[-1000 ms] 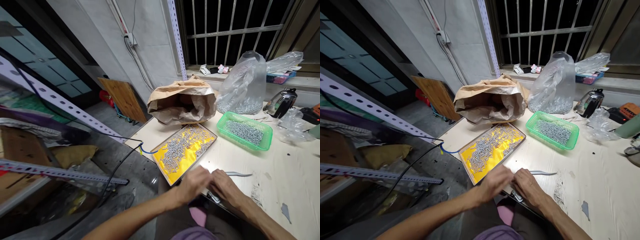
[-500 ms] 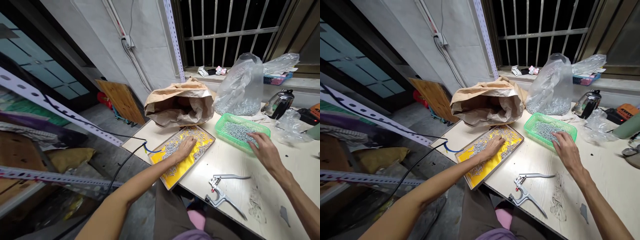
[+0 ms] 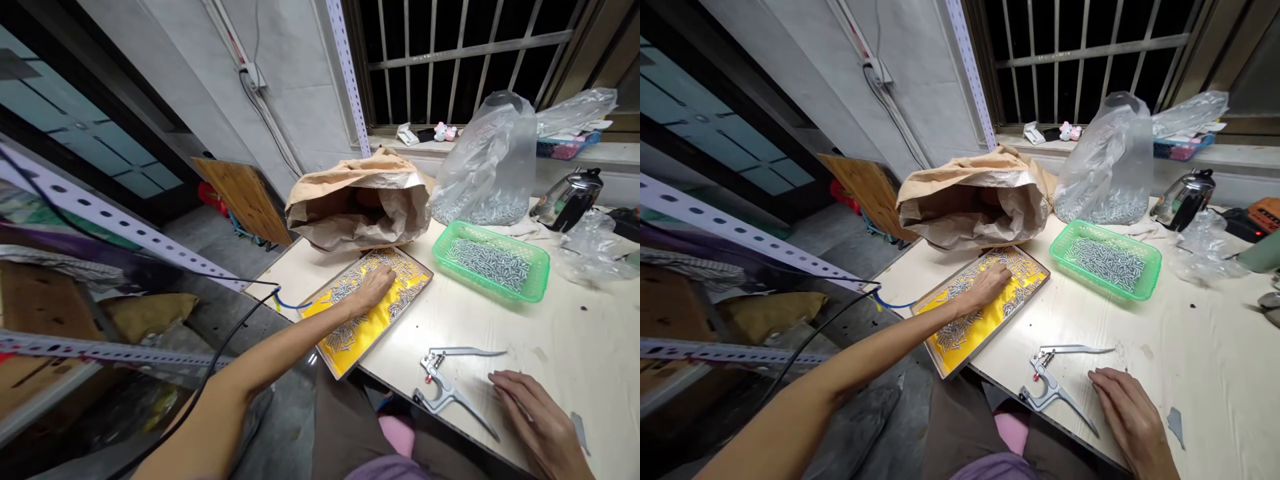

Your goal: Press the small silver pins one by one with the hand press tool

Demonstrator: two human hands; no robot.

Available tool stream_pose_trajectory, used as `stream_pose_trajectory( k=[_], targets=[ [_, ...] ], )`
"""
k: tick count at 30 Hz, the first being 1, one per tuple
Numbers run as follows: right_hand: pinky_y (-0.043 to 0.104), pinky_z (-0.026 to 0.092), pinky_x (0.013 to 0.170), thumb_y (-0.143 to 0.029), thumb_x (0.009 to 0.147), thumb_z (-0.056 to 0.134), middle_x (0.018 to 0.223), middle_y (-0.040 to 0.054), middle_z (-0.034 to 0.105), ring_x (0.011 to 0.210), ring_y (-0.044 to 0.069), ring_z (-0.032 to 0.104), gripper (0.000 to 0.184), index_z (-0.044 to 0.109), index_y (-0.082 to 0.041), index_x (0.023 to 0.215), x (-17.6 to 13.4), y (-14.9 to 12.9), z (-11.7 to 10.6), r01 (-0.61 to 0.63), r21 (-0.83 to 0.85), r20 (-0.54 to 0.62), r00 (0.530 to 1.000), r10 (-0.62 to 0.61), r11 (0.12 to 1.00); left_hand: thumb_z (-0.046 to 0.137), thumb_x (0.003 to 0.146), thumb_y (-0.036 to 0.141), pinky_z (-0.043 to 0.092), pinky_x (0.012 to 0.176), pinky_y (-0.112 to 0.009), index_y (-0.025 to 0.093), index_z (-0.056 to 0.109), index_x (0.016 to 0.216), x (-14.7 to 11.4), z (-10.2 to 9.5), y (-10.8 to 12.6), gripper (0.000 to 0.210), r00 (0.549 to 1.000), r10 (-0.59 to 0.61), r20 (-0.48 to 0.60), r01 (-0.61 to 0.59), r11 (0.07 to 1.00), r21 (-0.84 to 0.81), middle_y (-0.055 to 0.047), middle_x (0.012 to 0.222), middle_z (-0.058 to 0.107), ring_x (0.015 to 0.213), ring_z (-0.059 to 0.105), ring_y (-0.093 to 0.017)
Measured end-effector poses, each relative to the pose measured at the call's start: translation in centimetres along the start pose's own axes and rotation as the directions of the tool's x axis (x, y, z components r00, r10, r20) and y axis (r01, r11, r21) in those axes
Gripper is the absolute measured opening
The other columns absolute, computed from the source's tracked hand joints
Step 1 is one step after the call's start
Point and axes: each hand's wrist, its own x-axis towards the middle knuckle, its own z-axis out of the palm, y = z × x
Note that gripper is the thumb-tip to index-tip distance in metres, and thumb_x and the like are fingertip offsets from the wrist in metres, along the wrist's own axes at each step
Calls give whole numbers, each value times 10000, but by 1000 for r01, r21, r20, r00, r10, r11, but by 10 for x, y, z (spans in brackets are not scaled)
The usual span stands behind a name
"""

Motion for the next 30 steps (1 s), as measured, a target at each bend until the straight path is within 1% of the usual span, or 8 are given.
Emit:
stream_pose_trajectory(
  k=[2, 3, 6, 8, 9, 12, 19, 30],
  targets=[
    [336, 560, 717, -213, 903, 482, 948, 46, 668, 856, 199, 647, 274, 614, -294, 1129, -5, -9, 3, -25, -2, 10, 1000, 25, 1000, 493, 847, 145, 476, 754, -287, 149, 622, 799, -12, -2, 15, 138, 997, -46, -67, 27, 964, -265, -56, 845, 636, 822, 573, -163],
    [343, 555, 725, -204, 905, 481, 940, 52, 668, 858, 200, 640, 262, 624, -279, 1111, -7, -14, 5, -38, -16, 23, 999, 38, 999, 518, 831, 174, 484, 712, -271, 155, 630, 795, -20, -2, 25, 119, 996, -76, -42, 51, 901, -431, -41, 792, 635, 762, 580, -149],
    [353, 533, 740, -183, 913, 474, 899, 66, 667, 826, 195, 613, 219, 656, -223, 1030, -10, -24, 11, -70, -90, 83, 994, 78, 994, 580, 775, 275, 448, 499, -204, 140, 636, 799, -48, 7, 61, 149, 951, -125, 283, 304, 553, -776, 0, 628, 594, 544, 540, -103],
    [355, 514, 743, -180, 919, 463, 874, 72, 663, 799, 191, 593, 214, 666, -196, 987, -11, -29, 13, -94, -131, 122, 986, 110, 987, 615, 732, 314, 400, 420, -172, 127, 624, 780, -65, 16, 83, 193, 879, -127, 460, 472, 381, -795, 14, 590, 571, 488, 512, -86],
    [354, 504, 743, -181, 921, 457, 871, 74, 661, 797, 191, 584, 218, 667, -191, 979, -11, -30, 14, -108, -142, 144, 981, 129, 984, 625, 717, 317, 381, 401, -161, 125, 618, 767, -72, 20, 91, 198, 850, -138, 508, 522, 345, -780, 19, 580, 563, 477, 503, -81],
    [350, 477, 743, -184, 926, 444, 880, 71, 656, 812, 193, 563, 230, 665, -196, 990, -16, -33, 15, -142, -140, 200, 965, 169, 980, 632, 704, 317, 324, 386, -146, 133, 605, 732, -86, 27, 104, 188, 809, -194, 555, 586, 348, -732, 41, 532, 534, 452, 471, -69],
    [355, 445, 763, -201, 930, 448, 869, 71, 652, 811, 200, 530, 220, 662, -191, 981, -30, -36, 21, -185, -110, 201, 958, 205, 976, 660, 686, 357, 300, 431, -166, 130, 626, 678, -103, 35, 103, 230, 804, -199, 561, 592, 368, -717, 42, 501, 517, 452, 425, -62],
    [331, 448, 710, -153, 906, 499, 834, 68, 647, 779, 184, 517, 165, 653, -159, 963, -29, -40, 21, -136, -95, 142, 979, 149, 986, 608, 694, 338, 317, 437, -182, 133, 652, 654, -101, 28, 107, 214, 760, -202, 618, 608, 558, -565, 37, 460, 504, 428, 418, -78]
  ],
)
